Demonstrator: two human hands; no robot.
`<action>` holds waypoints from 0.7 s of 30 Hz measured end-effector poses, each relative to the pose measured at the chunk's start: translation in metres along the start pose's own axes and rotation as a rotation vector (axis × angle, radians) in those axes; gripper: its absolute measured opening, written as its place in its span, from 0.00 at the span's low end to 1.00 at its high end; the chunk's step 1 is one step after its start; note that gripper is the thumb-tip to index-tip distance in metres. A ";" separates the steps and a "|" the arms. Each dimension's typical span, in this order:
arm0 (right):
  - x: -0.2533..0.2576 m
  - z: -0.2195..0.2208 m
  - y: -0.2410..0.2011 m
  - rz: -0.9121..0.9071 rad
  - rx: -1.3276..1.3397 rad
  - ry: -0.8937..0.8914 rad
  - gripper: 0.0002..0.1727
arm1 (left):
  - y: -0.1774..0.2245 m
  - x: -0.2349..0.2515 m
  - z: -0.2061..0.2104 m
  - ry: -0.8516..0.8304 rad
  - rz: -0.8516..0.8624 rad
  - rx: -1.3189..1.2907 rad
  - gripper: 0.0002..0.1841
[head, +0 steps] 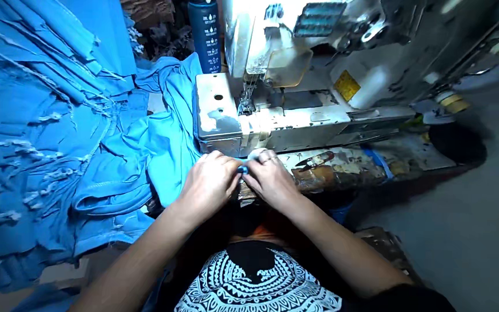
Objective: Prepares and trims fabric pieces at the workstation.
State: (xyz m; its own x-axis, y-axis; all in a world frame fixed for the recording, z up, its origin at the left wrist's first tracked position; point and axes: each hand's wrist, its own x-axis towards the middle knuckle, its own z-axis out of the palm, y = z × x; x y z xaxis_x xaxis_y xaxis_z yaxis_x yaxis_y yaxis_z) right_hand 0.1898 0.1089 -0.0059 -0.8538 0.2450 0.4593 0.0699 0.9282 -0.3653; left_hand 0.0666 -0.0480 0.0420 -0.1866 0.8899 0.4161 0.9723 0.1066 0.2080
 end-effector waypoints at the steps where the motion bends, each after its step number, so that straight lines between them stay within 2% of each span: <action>1: 0.001 -0.001 -0.003 0.005 0.031 -0.042 0.11 | 0.000 0.000 0.005 -0.066 0.001 0.038 0.16; 3: -0.006 -0.028 -0.018 0.020 0.338 -0.058 0.10 | 0.004 -0.002 -0.002 -0.075 0.039 -0.043 0.17; 6: -0.021 -0.074 -0.024 0.084 1.068 -0.133 0.10 | 0.020 -0.007 -0.035 -0.038 0.106 -0.395 0.12; 8: -0.022 -0.071 -0.014 0.141 1.428 -0.206 0.12 | 0.022 -0.002 -0.041 -0.016 0.137 -0.499 0.08; 10: -0.030 -0.057 -0.006 0.236 1.633 -0.309 0.21 | 0.021 0.006 -0.033 -0.008 0.085 -0.534 0.05; 12: -0.042 -0.048 -0.007 0.276 1.580 -0.305 0.23 | 0.023 0.013 -0.025 -0.016 0.053 -0.627 0.04; 16: -0.045 -0.041 -0.014 0.191 1.154 -0.085 0.31 | 0.030 0.018 -0.020 -0.064 0.118 -0.790 0.03; 17: -0.041 -0.039 -0.012 0.188 1.133 -0.083 0.28 | 0.030 0.020 -0.020 -0.063 0.123 -0.794 0.03; 19: -0.036 -0.036 -0.012 0.189 1.197 -0.092 0.15 | 0.030 0.022 -0.021 -0.044 0.114 -0.786 0.03; 21: -0.041 -0.041 -0.013 0.099 1.286 -0.135 0.10 | 0.030 0.020 -0.024 -0.032 0.086 -0.778 0.04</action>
State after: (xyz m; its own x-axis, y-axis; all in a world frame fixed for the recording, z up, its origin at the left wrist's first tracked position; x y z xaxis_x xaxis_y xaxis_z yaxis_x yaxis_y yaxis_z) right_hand 0.2448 0.0987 0.0129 -0.9237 0.1973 0.3283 -0.3428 -0.0434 -0.9384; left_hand 0.0887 -0.0371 0.0776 -0.0990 0.8947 0.4356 0.6027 -0.2944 0.7416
